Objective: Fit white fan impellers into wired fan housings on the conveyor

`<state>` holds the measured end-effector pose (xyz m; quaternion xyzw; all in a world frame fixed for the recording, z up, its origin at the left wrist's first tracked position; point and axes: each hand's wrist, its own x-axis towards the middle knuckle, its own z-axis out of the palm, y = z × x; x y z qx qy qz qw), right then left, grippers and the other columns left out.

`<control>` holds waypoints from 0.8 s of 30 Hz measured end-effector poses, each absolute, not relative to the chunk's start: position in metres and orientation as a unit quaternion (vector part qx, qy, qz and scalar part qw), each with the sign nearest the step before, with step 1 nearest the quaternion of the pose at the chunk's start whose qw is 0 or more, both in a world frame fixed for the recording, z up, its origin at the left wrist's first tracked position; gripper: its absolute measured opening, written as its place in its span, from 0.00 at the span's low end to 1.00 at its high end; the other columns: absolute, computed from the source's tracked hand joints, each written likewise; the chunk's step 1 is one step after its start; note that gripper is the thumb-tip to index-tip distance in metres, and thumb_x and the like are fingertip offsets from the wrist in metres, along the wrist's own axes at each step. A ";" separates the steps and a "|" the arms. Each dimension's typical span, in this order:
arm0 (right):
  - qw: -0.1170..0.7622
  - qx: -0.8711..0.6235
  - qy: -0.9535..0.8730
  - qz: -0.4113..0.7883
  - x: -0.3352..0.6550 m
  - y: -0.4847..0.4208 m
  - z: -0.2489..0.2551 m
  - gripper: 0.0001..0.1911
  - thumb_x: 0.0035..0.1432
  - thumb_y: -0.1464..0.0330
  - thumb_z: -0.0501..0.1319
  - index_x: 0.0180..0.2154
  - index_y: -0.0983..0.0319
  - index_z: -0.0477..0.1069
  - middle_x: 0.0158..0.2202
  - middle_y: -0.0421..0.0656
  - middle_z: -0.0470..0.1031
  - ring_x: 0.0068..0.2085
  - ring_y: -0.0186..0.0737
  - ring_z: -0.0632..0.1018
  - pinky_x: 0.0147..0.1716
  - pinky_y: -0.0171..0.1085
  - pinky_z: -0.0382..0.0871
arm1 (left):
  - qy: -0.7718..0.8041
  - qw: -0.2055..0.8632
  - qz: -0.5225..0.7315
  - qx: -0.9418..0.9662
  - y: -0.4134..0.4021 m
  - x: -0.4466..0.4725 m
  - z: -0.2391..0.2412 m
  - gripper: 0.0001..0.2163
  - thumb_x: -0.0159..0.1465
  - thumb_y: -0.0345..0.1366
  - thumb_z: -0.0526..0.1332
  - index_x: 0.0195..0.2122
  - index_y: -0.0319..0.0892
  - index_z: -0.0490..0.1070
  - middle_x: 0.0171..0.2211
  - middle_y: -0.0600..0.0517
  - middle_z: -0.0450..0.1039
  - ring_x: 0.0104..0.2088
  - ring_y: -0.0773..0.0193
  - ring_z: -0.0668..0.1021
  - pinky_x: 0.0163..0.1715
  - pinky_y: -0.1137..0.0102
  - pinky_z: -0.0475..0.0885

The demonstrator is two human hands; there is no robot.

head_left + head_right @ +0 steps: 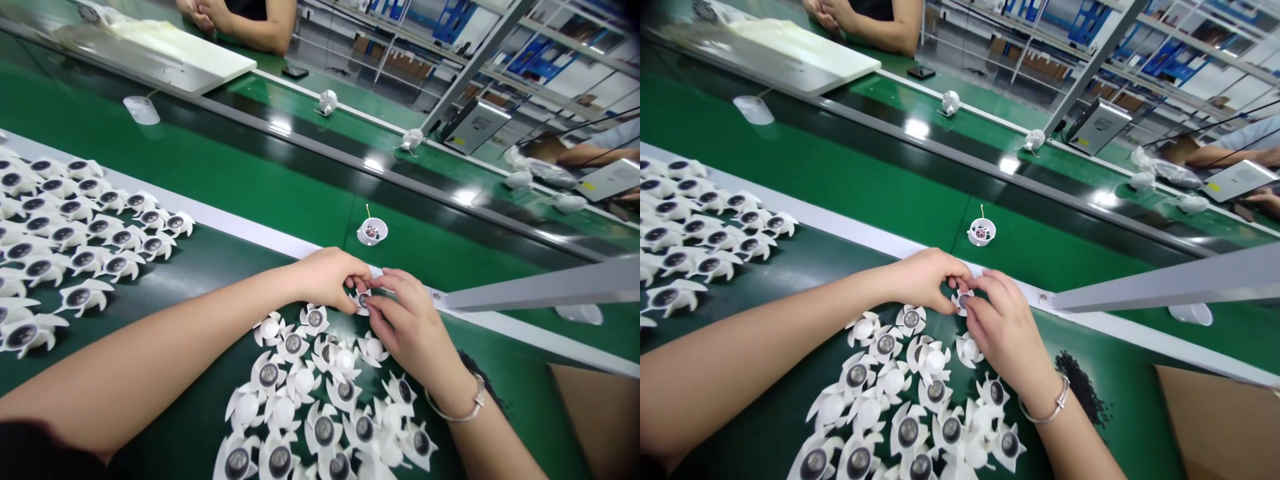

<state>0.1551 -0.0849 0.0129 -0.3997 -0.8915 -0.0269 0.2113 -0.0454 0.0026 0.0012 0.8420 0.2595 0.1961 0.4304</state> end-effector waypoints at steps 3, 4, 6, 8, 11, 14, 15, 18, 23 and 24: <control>0.172 -0.364 -0.913 -0.072 0.152 -0.093 0.021 0.13 0.58 0.77 0.63 0.47 0.68 0.73 0.47 0.51 0.74 0.54 0.57 0.71 0.52 0.55 0.70 | 0.252 0.441 0.192 0.840 0.003 -0.046 0.001 0.18 0.47 0.30 0.70 0.41 0.46 0.78 0.36 0.58 0.80 0.36 0.67 0.79 0.35 0.73 0.69; 0.158 -0.360 -0.916 -0.081 0.153 -0.096 0.024 0.14 0.58 0.77 0.63 0.47 0.67 0.73 0.46 0.51 0.75 0.53 0.56 0.72 0.51 0.55 0.70 | 0.251 0.443 0.191 0.839 0.004 -0.046 0.001 0.18 0.47 0.29 0.70 0.41 0.46 0.78 0.37 0.58 0.81 0.37 0.67 0.79 0.36 0.73 0.69; 0.151 -0.364 -0.915 -0.081 0.159 -0.096 0.029 0.13 0.59 0.75 0.63 0.47 0.65 0.73 0.47 0.50 0.76 0.51 0.55 0.74 0.50 0.56 0.70 | 0.254 0.446 0.190 0.837 0.004 -0.047 0.000 0.18 0.48 0.30 0.70 0.42 0.46 0.78 0.37 0.58 0.81 0.37 0.67 0.79 0.36 0.74 0.70; 0.195 -0.401 -0.893 -0.070 0.170 -0.089 0.036 0.12 0.60 0.74 0.62 0.46 0.63 0.74 0.47 0.50 0.76 0.48 0.51 0.76 0.48 0.53 0.71 | 0.259 0.449 0.189 0.834 0.004 -0.047 0.000 0.19 0.48 0.31 0.70 0.43 0.46 0.78 0.38 0.58 0.81 0.37 0.67 0.79 0.36 0.74 0.70; 0.272 -0.486 -0.829 -0.053 0.182 -0.059 0.048 0.11 0.60 0.73 0.61 0.45 0.61 0.75 0.46 0.49 0.75 0.46 0.46 0.77 0.46 0.47 0.74 | 0.258 0.458 0.185 0.830 0.004 -0.048 0.001 0.20 0.47 0.32 0.71 0.44 0.45 0.78 0.39 0.57 0.81 0.38 0.66 0.79 0.36 0.74 0.70; 0.237 -0.484 -0.842 -0.028 0.170 -0.014 0.057 0.18 0.59 0.75 0.58 0.51 0.62 0.73 0.50 0.51 0.73 0.52 0.48 0.75 0.53 0.47 0.71 | 0.255 0.454 0.186 0.833 0.004 -0.048 0.002 0.20 0.48 0.33 0.72 0.44 0.44 0.78 0.39 0.56 0.81 0.38 0.66 0.79 0.36 0.74 0.70; 0.203 -0.468 -0.860 -0.025 0.160 0.001 0.057 0.23 0.58 0.77 0.57 0.56 0.63 0.71 0.55 0.53 0.71 0.56 0.49 0.72 0.56 0.48 0.69 | 0.254 0.451 0.186 0.835 0.004 -0.048 0.002 0.20 0.48 0.33 0.72 0.44 0.44 0.78 0.40 0.56 0.81 0.38 0.65 0.79 0.37 0.74 0.71; 0.063 -0.440 -0.895 -0.041 0.123 0.037 0.052 0.35 0.54 0.82 0.54 0.63 0.56 0.65 0.67 0.50 0.58 0.65 0.53 0.62 0.59 0.51 0.64 | 0.253 0.445 0.186 0.839 0.003 -0.050 0.002 0.21 0.49 0.35 0.72 0.46 0.44 0.78 0.41 0.55 0.82 0.38 0.64 0.80 0.38 0.73 0.71; -0.021 -0.519 -0.853 -0.059 0.104 0.044 0.048 0.23 0.54 0.75 0.61 0.52 0.60 0.72 0.54 0.54 0.71 0.46 0.52 0.77 0.38 0.44 0.72 | 0.237 0.436 0.191 0.847 0.001 -0.054 0.005 0.24 0.50 0.42 0.73 0.49 0.45 0.77 0.46 0.53 0.80 0.40 0.62 0.79 0.38 0.72 0.71; 0.003 -0.542 -0.837 -0.073 0.111 0.035 0.049 0.21 0.54 0.73 0.62 0.51 0.64 0.71 0.51 0.55 0.71 0.43 0.51 0.78 0.36 0.43 0.72 | 0.239 0.442 0.192 0.843 0.001 -0.054 0.005 0.24 0.51 0.44 0.72 0.49 0.45 0.77 0.46 0.52 0.80 0.40 0.62 0.79 0.37 0.72 0.71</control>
